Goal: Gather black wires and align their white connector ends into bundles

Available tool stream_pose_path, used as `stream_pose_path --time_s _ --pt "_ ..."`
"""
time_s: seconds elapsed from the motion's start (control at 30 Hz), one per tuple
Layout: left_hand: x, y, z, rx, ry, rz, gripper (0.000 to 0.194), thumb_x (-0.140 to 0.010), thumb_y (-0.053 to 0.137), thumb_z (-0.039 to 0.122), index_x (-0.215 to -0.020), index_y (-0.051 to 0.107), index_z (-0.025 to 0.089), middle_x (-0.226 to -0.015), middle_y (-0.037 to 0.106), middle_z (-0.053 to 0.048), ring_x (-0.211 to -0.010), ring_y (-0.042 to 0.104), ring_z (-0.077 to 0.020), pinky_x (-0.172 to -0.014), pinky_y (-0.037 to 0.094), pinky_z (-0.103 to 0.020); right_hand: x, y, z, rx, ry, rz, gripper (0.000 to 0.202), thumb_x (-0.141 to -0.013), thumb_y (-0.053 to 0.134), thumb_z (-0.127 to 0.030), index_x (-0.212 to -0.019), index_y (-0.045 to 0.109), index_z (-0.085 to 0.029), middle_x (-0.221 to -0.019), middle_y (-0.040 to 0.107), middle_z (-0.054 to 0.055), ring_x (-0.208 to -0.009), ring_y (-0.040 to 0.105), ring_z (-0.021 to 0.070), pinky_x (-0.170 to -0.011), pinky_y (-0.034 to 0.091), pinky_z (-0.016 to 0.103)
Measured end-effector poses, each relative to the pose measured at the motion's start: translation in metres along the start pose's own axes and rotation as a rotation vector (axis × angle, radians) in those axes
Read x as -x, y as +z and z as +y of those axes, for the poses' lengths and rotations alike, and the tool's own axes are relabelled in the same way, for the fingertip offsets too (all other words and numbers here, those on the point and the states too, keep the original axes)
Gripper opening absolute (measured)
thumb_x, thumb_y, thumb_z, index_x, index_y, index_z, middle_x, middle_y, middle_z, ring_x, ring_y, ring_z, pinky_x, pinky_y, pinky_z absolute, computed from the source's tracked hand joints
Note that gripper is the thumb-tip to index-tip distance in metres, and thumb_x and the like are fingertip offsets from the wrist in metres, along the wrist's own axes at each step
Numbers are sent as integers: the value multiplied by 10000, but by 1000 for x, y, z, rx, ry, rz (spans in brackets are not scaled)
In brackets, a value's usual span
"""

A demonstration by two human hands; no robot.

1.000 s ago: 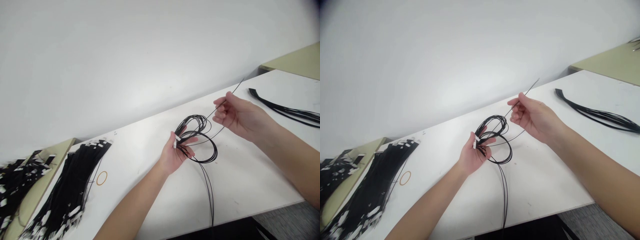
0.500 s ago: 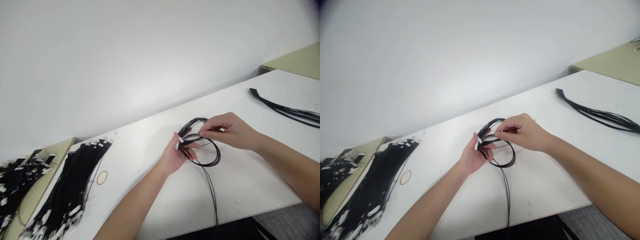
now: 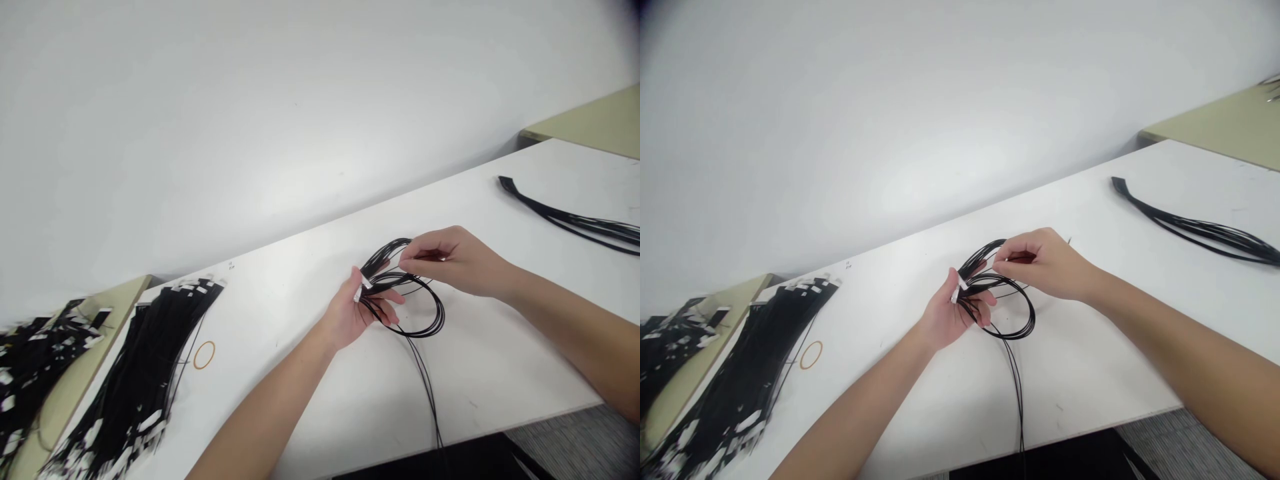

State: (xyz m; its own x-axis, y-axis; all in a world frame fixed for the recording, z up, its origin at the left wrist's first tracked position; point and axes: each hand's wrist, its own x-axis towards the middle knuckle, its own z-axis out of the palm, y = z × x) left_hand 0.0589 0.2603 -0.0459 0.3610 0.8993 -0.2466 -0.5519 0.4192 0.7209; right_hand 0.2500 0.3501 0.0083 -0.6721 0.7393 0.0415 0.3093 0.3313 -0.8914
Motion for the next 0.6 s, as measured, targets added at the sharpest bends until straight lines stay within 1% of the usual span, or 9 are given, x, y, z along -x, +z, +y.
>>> stream_pose_path --time_s 0.23,0.37,0.6 --pt "1 1 0 11 -3 11 674 -868 317 606 -1343 417 138 -911 656 -141 -653 638 -212 -600 446 -295 1 0 -1 -20 33 10 200 -783 604 -363 -694 641 -187 -581 472 0 -532 368 87 -466 298 222" --pt "1 1 0 6 -7 10 666 -866 314 614 -1335 430 157 -912 664 -131 -651 638 -204 -605 446 -296 1 0 -1 -33 29 0 202 -787 601 -368 -704 647 -190 -592 485 5 -540 376 91 -471 302 228" --pt "1 2 1 12 1 -3 672 -869 304 614 -1341 429 151 -903 669 -127 -629 632 -195 -599 455 -300 1 0 -1 -39 33 -3 192 -789 603 -355 -702 646 -189 -582 477 3 -535 374 87 -466 303 220"
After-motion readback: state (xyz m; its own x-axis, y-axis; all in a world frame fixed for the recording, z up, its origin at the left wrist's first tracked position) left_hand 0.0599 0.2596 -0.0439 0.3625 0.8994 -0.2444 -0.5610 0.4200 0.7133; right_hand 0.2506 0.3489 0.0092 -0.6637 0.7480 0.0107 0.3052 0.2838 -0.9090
